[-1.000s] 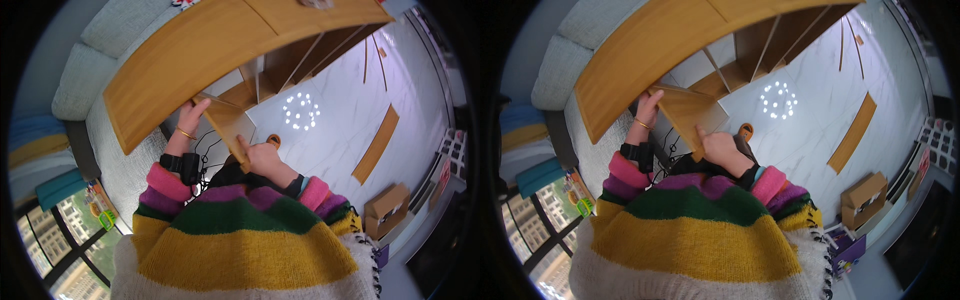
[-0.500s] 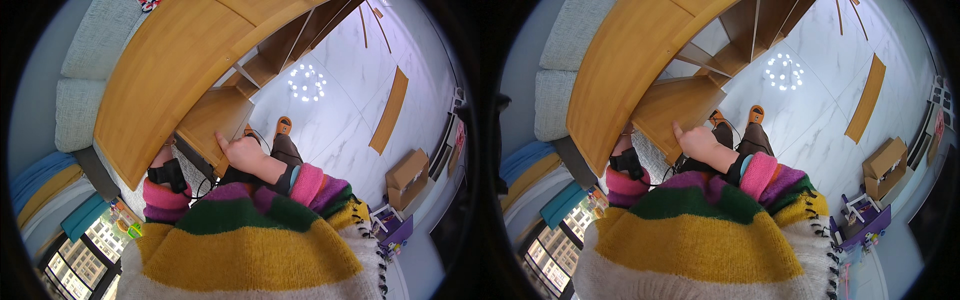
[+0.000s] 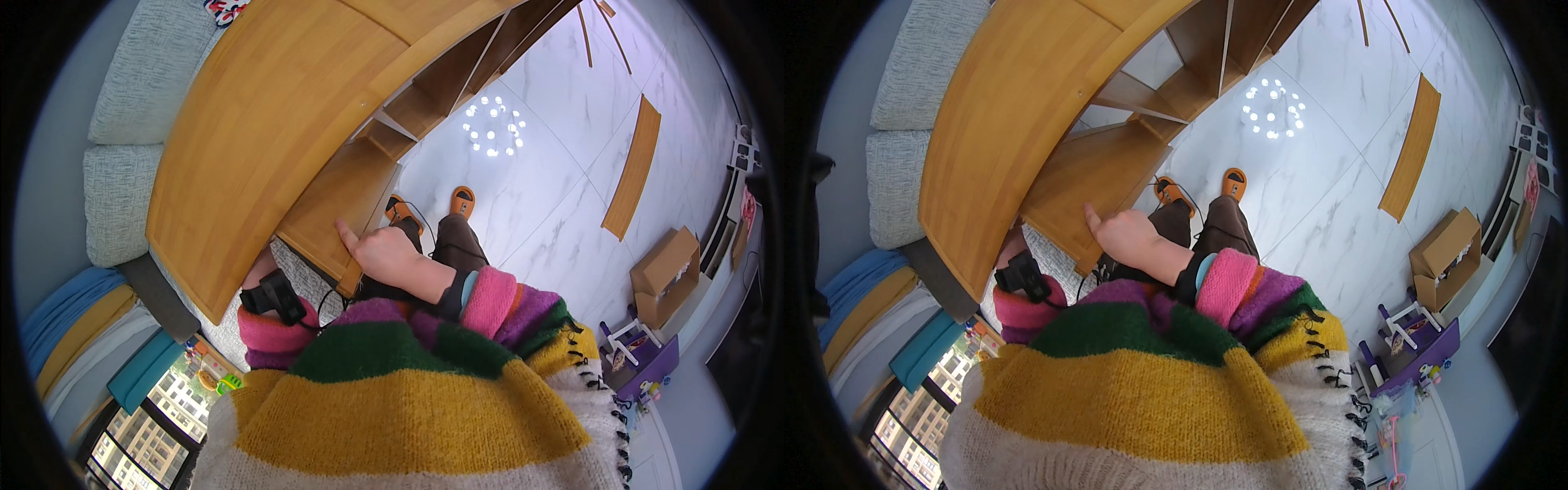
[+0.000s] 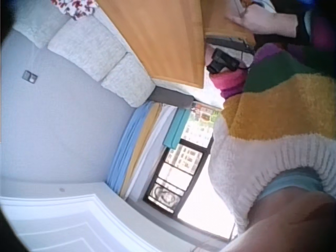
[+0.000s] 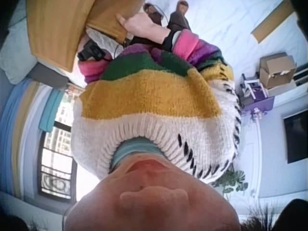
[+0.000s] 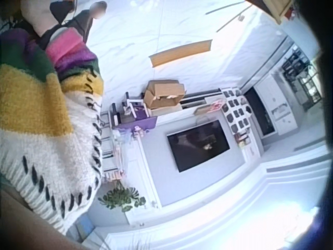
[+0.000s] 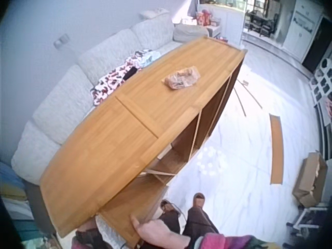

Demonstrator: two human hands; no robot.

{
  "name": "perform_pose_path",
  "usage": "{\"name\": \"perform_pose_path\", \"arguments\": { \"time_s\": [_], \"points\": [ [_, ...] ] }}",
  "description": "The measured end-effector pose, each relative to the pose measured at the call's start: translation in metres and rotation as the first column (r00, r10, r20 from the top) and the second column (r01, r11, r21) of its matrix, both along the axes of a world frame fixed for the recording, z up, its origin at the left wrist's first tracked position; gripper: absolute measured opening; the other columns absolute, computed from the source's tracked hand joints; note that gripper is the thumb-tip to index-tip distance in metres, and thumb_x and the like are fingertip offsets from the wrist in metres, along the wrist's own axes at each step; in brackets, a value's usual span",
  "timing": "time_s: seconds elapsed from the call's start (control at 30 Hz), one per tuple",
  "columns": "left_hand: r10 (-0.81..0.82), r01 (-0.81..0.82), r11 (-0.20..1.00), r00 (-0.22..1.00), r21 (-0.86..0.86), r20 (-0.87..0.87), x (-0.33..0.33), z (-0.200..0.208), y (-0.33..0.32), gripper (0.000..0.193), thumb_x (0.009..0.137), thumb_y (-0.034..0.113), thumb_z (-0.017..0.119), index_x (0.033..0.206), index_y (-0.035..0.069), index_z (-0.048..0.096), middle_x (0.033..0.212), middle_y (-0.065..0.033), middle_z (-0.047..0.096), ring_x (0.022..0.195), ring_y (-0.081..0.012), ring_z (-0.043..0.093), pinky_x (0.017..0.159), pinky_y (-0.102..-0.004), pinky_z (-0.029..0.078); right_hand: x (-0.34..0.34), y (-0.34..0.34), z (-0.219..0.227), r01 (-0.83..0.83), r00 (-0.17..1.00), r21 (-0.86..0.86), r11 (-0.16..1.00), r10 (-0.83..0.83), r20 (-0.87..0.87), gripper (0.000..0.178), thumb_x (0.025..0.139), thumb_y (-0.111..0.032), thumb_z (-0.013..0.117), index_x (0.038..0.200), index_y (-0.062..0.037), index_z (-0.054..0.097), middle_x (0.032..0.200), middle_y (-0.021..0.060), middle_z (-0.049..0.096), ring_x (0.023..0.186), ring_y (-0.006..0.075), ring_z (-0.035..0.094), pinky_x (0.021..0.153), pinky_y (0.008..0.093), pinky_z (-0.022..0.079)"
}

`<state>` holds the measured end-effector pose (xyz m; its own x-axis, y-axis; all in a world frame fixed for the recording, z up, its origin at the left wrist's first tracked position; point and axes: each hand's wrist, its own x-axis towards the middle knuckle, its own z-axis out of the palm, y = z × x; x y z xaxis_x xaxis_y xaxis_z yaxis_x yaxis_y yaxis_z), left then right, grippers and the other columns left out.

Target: The person assembles a wooden cabinet by hand, inserting dowels and screws into pre-drilled holes, aligning panels, and tightening fasteners. The person flips the cabinet to access different sides and continues securing joints.

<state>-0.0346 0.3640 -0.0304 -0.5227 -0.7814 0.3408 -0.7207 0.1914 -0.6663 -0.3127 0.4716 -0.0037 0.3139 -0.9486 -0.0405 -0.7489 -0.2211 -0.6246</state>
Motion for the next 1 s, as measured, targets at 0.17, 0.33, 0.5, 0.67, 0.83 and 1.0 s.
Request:
{"name": "perform_pose_path", "arguments": {
  "time_s": [0.17,0.33,0.5,0.67,0.83,1.0],
  "points": [
    [0.245,-0.014,0.938,0.734,0.346,-0.634,-0.006,0.006,0.001,0.074,0.080,0.046,0.061,0.137,0.011,0.030,0.142,-0.0092,0.032,0.130,-0.0277,0.030,0.104,-0.0425,0.027,-0.013,-0.003,-0.013,0.074,0.997,0.010,0.997,-0.074,0.032,0.054,0.071,-0.016,0.057,0.124,-0.0050,0.049,0.062,0.0080,0.059,0.053,0.0229,0.060,0.046,0.0358,0.046],
    [0.379,0.004,0.866,0.648,0.500,-0.661,-0.042,0.038,0.000,0.066,0.079,0.039,0.061,0.132,0.009,0.036,0.133,-0.0108,0.039,0.122,-0.0279,0.037,0.098,-0.0408,0.032,-0.011,-0.015,-0.062,0.224,0.973,0.252,0.941,-0.229,-0.010,0.045,0.077,-0.022,0.058,0.118,-0.0056,0.052,0.071,0.0076,0.063,0.059,0.0227,0.062,0.052,0.0334,0.049],
    [0.380,0.023,0.810,0.741,0.587,-0.554,-0.082,0.087,0.026,0.058,0.078,0.032,0.061,0.126,0.007,0.043,0.124,-0.0124,0.046,0.114,-0.0280,0.044,0.093,-0.0392,0.037,-0.013,-0.017,-0.100,-0.100,0.123,0.926,0.365,-0.919,0.376,0.038,0.085,-0.021,0.052,0.120,-0.0086,0.048,0.076,0.0050,0.062,0.056,0.0130,0.060,0.040,0.0240,0.035],
    [0.390,0.033,0.753,0.782,0.657,-0.486,-0.089,0.110,0.057,0.050,0.077,0.025,0.061,0.121,0.005,0.049,0.115,-0.0140,0.054,0.107,-0.0281,0.052,0.088,-0.0376,0.043,0.017,-0.032,-0.115,-0.331,-0.208,0.931,0.152,-0.974,0.085,0.023,0.089,-0.021,0.051,0.108,-0.0102,0.045,0.080,0.0045,0.058,0.049,0.0102,0.054,0.031,0.0200,0.017],
    [0.467,0.021,0.751,0.690,0.660,-0.553,-0.084,0.109,0.063,0.042,0.064,0.015,0.065,0.104,0.002,0.058,0.092,-0.0140,0.062,0.087,-0.0309,0.061,0.074,-0.0384,0.049,0.056,-0.035,-0.124,-0.235,-0.356,0.965,0.115,-0.934,0.024,0.027,0.089,-0.015,0.052,0.112,-0.0084,0.040,0.080,0.0054,0.055,0.047,0.0089,0.049,0.029,0.0203,0.020],
    [0.415,-0.007,0.809,0.715,0.588,-0.562,-0.090,0.108,0.065,0.042,0.068,0.017,0.066,0.106,0.003,0.056,0.093,-0.0129,0.062,0.088,-0.0299,0.061,0.076,-0.0372,0.049,0.054,-0.034,-0.123,-0.281,-0.470,0.947,0.158,-0.883,0.008,0.025,0.089,-0.010,0.050,0.111,-0.0083,0.039,0.080,0.0060,0.055,0.044,0.0087,0.047,0.028,0.0193,0.023]
  ]
}}
